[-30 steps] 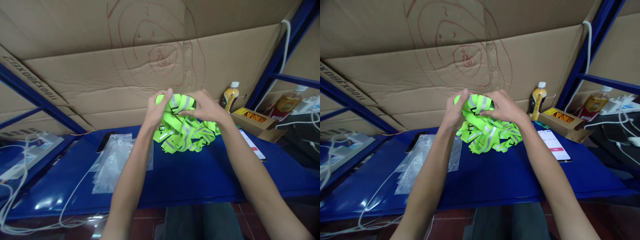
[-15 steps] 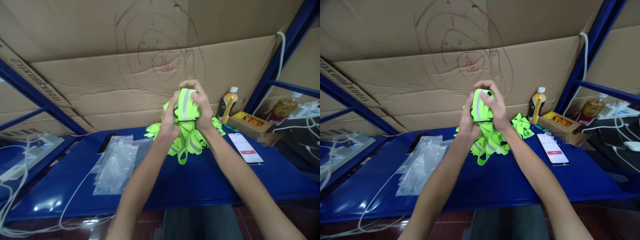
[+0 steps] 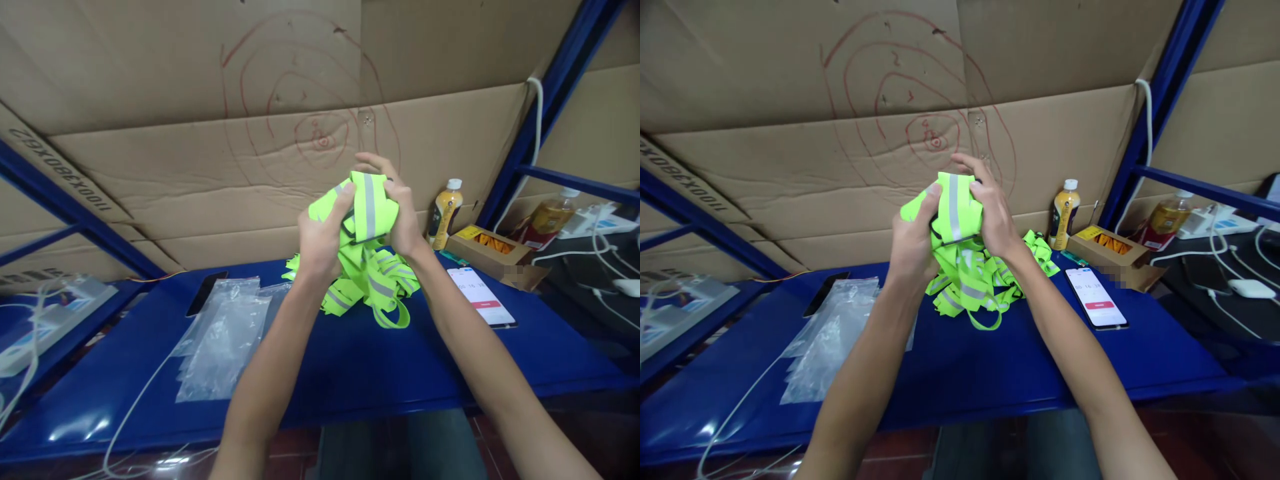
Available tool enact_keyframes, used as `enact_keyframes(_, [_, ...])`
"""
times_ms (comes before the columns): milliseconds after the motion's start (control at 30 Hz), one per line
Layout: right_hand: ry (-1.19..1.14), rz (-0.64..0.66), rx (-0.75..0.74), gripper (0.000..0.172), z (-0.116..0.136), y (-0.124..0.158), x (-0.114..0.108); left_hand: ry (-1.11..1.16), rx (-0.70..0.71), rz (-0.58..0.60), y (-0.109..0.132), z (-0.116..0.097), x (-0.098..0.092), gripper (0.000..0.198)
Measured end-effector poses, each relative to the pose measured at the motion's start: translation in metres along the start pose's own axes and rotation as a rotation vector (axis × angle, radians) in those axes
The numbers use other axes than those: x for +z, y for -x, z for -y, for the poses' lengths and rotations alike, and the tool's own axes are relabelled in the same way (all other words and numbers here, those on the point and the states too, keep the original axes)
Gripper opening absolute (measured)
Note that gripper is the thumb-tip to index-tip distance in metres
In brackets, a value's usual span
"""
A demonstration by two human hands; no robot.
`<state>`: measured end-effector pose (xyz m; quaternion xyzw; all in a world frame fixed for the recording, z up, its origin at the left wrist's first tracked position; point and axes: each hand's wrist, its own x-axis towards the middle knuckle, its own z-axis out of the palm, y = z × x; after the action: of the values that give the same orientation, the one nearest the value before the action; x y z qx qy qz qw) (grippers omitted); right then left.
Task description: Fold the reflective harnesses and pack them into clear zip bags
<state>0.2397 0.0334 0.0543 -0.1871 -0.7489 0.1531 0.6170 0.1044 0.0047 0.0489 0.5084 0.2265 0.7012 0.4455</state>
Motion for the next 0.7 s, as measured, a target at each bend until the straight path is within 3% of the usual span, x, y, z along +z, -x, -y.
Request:
enact_keyframes(133, [0.134, 0.101, 0.095, 0.059, 0.016, -0.002, -0.013, -0.246, 0.244, -0.092, -0.007, -0.005, -0.015, 0.044])
enact_keyframes(300, [0.223, 0.390, 0.103, 0.071, 0.019, -0.002, -0.017, -0.527, 0.376, -0.118, -0.004, 0.004, -0.028, 0.058])
enact_keyframes(500, [0.088, 0.817, 0.307, 0.039, 0.002, 0.000, -0.023, -0.727, 0.387, 0.118, 0.002, 0.002, -0.042, 0.062])
enact_keyframes(567, [0.031, 0.827, 0.336, 0.036, -0.004, 0.002, -0.020, -0.742, 0.397, 0.140, 0.002, 0.004, -0.045, 0.065])
enact_keyframes(700, [0.001, 0.718, 0.330, 0.038, -0.012, 0.005, -0.009, -0.656, 0.324, 0.025, -0.004, 0.015, -0.049, 0.068])
